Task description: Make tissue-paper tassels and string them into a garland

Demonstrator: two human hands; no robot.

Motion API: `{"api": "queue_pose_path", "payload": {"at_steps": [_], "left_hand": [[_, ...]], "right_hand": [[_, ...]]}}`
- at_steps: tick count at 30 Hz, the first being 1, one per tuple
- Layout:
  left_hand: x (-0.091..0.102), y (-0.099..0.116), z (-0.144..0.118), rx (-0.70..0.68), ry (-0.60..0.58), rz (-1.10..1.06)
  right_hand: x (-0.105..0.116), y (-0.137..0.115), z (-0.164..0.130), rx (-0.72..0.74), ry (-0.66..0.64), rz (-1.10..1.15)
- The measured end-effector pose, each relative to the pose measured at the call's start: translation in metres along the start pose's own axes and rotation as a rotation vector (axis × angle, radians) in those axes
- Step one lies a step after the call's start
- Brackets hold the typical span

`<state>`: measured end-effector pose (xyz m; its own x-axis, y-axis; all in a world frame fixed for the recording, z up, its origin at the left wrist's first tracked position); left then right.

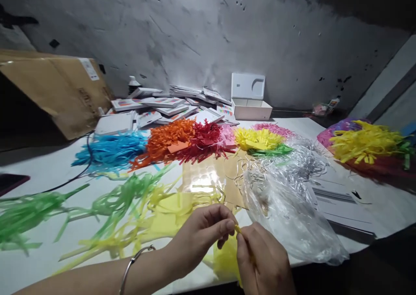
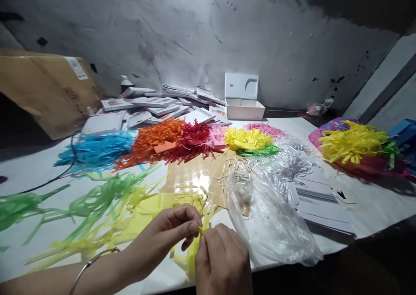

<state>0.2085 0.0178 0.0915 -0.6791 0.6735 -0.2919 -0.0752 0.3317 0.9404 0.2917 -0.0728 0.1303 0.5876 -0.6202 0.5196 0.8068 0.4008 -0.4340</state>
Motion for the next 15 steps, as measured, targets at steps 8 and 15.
{"api": "queue_pose_path", "payload": {"at_steps": [8,15], "left_hand": [[0.022,0.004,-0.032,-0.108,0.014,0.146],[0.043,0.008,-0.050,-0.136,0.054,0.281]], "right_hand": [[-0.022,-0.026,0.007,0.095,-0.240,0.039],[-0.045,-0.039,0.006,0.060,-0.256,0.124]]}}
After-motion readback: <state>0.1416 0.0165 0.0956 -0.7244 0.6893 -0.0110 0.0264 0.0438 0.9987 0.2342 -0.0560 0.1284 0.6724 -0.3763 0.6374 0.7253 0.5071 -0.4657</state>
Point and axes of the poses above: each hand's wrist, its own z-axis towards the middle knuckle, its own x-axis out of the back of the hand, y = z × x, the point moved 9 cm from there along z, towards the middle knuckle, and after that the axes turned 5 degrees about x, right-handed, at the moved point
